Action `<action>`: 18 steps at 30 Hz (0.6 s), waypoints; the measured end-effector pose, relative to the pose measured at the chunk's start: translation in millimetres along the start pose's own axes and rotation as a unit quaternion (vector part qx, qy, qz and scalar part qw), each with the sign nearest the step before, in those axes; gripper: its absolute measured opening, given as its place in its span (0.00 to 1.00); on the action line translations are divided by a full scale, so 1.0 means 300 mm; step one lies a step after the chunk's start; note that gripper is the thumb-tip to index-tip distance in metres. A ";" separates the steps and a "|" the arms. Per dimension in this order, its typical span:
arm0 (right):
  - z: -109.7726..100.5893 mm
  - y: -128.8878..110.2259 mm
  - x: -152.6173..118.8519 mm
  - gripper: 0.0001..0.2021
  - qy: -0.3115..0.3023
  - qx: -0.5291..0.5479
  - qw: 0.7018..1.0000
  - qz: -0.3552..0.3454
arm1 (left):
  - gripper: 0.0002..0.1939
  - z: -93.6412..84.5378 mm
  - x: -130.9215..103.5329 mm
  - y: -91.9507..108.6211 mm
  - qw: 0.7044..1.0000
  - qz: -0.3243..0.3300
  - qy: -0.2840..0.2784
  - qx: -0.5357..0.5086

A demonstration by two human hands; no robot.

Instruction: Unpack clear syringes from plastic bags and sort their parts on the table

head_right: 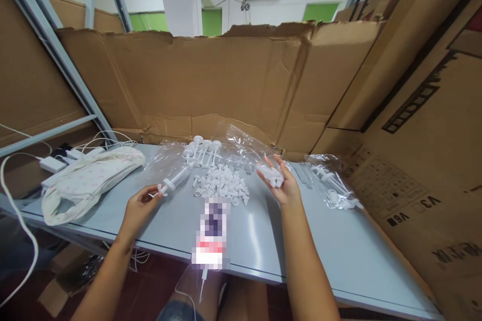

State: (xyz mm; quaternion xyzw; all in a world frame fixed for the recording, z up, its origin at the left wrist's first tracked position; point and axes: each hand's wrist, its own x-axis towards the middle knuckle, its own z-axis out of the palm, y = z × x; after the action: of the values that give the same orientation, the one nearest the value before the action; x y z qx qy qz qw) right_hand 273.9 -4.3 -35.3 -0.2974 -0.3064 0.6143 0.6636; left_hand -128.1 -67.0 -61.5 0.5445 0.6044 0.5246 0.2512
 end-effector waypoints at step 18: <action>0.001 0.010 0.009 0.09 0.027 0.026 0.999 -0.014 | 0.16 0.074 -0.003 0.043 0.957 0.148 -0.091 0.233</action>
State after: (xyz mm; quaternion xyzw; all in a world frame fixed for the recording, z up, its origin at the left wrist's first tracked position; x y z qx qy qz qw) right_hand 271.8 -1.5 -37.4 -0.2928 -0.2762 0.6044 0.6875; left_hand -103.4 -61.7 -57.3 0.7170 0.5968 0.3485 0.0910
